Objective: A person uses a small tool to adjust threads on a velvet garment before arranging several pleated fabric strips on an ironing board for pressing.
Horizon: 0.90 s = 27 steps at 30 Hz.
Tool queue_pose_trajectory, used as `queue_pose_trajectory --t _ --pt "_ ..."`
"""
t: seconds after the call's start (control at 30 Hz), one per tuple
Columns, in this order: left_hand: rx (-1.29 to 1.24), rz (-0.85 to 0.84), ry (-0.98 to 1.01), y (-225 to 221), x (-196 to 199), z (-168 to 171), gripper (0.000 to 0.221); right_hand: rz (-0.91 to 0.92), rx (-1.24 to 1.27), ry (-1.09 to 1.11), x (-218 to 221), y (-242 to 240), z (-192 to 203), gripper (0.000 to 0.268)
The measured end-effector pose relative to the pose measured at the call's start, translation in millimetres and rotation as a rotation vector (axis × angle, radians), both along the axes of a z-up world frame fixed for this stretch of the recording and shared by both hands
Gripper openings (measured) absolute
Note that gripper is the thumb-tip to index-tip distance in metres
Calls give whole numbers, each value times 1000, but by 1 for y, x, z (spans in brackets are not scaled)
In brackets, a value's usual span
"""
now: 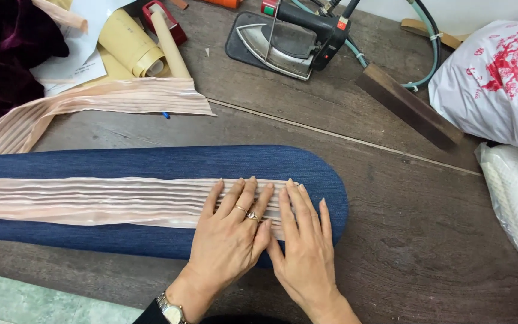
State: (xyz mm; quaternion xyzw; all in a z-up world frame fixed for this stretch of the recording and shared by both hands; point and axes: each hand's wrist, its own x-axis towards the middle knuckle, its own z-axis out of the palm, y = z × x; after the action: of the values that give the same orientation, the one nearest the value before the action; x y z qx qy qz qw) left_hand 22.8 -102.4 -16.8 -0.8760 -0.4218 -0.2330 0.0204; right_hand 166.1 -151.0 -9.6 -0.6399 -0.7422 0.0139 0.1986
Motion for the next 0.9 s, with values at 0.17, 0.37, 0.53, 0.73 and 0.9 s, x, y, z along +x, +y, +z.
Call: queue_pose_trajectory --t 0.17,0.37,0.53,0.73,0.9 --pt "21 30 26 1 3 0 47 27 -51 83 16 -3 2 59" --pt "-5 38 -20 4 6 5 41 53 -92 81 25 -2 -1 60" --pt "9 66 2 3 9 8 41 65 -257 412 39 9 16 49" --pt "30 63 -4 3 9 8 43 75 -35 538 25 28 52 40" --pt "15 78 -15 1 9 6 42 126 -82 381 12 27 20 45"
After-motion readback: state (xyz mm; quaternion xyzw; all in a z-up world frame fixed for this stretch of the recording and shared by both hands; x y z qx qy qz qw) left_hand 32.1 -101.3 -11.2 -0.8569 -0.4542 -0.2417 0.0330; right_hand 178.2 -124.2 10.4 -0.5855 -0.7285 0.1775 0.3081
